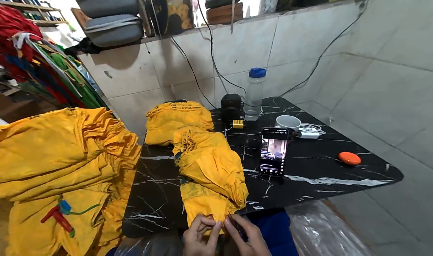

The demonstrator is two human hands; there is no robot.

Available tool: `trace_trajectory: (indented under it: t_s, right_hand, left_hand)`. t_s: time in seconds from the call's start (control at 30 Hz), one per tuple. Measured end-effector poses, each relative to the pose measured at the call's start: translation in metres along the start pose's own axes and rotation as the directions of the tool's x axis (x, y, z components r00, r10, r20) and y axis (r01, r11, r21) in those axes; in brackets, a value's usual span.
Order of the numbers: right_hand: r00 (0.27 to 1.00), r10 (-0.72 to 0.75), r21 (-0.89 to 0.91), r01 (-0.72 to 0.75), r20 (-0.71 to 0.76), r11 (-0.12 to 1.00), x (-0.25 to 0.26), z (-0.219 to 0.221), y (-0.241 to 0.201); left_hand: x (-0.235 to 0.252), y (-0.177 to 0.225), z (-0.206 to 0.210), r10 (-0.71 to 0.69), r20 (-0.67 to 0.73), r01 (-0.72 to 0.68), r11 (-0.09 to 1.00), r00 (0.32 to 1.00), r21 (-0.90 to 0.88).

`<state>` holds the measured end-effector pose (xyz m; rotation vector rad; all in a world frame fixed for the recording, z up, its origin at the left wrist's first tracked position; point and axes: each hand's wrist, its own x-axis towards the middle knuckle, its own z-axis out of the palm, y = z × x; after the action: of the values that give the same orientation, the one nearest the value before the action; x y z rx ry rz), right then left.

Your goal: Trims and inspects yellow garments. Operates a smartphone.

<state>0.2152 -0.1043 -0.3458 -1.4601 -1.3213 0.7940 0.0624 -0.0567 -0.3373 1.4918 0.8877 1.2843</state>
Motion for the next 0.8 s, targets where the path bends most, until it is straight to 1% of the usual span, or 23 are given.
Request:
trace_trajectory:
  t_s: [0.07,0.17,0.23,0.33,0.4,0.5,0.57,0.63,0.7,0.8]
  right_hand:
    - [1.0,0.017,0.014,-0.017,0.001,1.0,0.001,0.0,0.001]
    - [0.998,0.051,0.116,-0.054,0.026,0.992,0.001,0.0,0.003]
    - [0.998,0.033,0.18,-0.043,0.058,0.983,0.0,-0.004,0.002]
    - [0.995,-0.022,0.25,-0.002,0.096,0.968,0.001,-0.006,0.004]
    - [0.996,-0.021,0.194,0.005,0.084,0.981,0.002,-0.005,0.008]
    - [0.999,0.036,0.009,-0.036,0.017,0.999,0.005,-0.002,0.01]
    - [1.0,0.028,0.025,-0.028,0.004,0.999,0.005,-0.002,0.01]
    - [1.0,0.021,0.077,-0.022,0.018,0.997,0.004,-0.004,0.006]
    - [0.998,0.018,0.074,-0.022,0.053,0.997,0.002,-0.005,0.005]
    - [0.995,0.007,0.067,-0.013,0.1,0.998,0.001,-0.007,0.003]
  left_hand:
    - [-0.003,-0.002,0.005,-0.006,-0.036,0.005,1.0,0.999,-0.021]
    - [-0.005,-0.003,0.005,0.016,-0.045,-0.014,1.0,0.999,0.025]
    - [-0.006,-0.005,0.003,0.039,-0.042,-0.037,0.998,0.998,0.045]
    - [-0.007,-0.006,0.005,0.034,-0.031,-0.033,0.999,0.999,0.017]
    - [-0.008,-0.009,0.006,0.084,0.001,-0.084,0.996,0.996,0.034]
    - [-0.007,-0.017,0.007,0.215,0.047,-0.22,0.958,0.976,0.184]
    - [-0.004,-0.018,0.009,0.249,0.021,-0.247,0.94,0.968,0.234]
    - [-0.001,-0.016,0.009,0.236,-0.006,-0.229,0.948,0.972,0.222]
    - [-0.001,-0.014,0.009,0.208,-0.033,-0.2,0.966,0.978,0.163]
    - [-0.003,-0.017,0.01,0.232,-0.072,-0.228,0.972,0.97,0.055]
